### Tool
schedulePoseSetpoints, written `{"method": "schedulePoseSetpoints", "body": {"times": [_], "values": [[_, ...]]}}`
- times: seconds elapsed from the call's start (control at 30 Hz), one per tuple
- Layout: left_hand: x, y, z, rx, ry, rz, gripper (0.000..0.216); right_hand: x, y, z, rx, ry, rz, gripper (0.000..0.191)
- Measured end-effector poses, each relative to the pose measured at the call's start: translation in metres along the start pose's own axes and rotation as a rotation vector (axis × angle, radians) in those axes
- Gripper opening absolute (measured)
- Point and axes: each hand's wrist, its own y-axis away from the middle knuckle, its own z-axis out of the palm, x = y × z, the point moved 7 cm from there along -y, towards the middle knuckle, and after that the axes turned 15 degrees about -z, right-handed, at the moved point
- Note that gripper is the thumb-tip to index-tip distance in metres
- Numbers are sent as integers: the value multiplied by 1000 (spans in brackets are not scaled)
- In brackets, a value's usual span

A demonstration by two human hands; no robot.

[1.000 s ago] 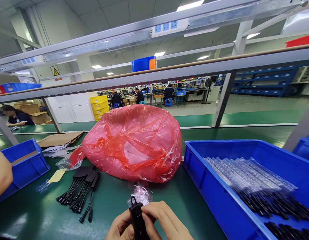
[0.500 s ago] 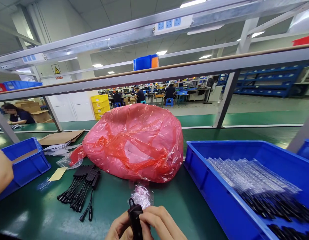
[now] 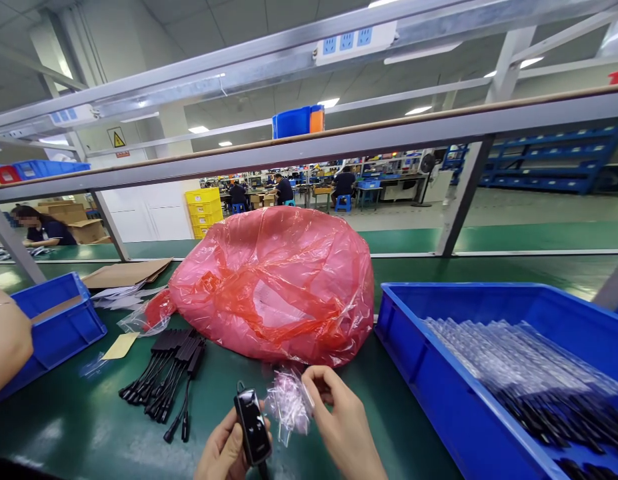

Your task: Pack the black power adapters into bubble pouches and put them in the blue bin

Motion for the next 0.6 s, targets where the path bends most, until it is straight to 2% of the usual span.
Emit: {"method": "schedulePoseSetpoints", "body": {"times": [0.13, 0.23, 0.33, 0.47, 0.53, 0.6], "values": [[0, 1, -20, 92, 108, 5, 50, 57, -17, 33, -166, 54, 22, 15], [1, -2, -22, 142, 123, 7, 50, 75, -18, 48, -215, 75, 30, 8], [9, -8, -13, 159, 103, 54, 51, 63, -16, 48, -256, 3, 33, 7], [22, -21, 14, 148, -76, 168, 45, 21, 0, 47, -461, -270, 75, 35], [31, -29, 34, 142, -288, 228, 41, 11, 8, 39, -436, -376, 124, 39], [43, -42, 58, 131, -626, 305, 36, 13, 15, 23, -309, -392, 161, 40]]}}
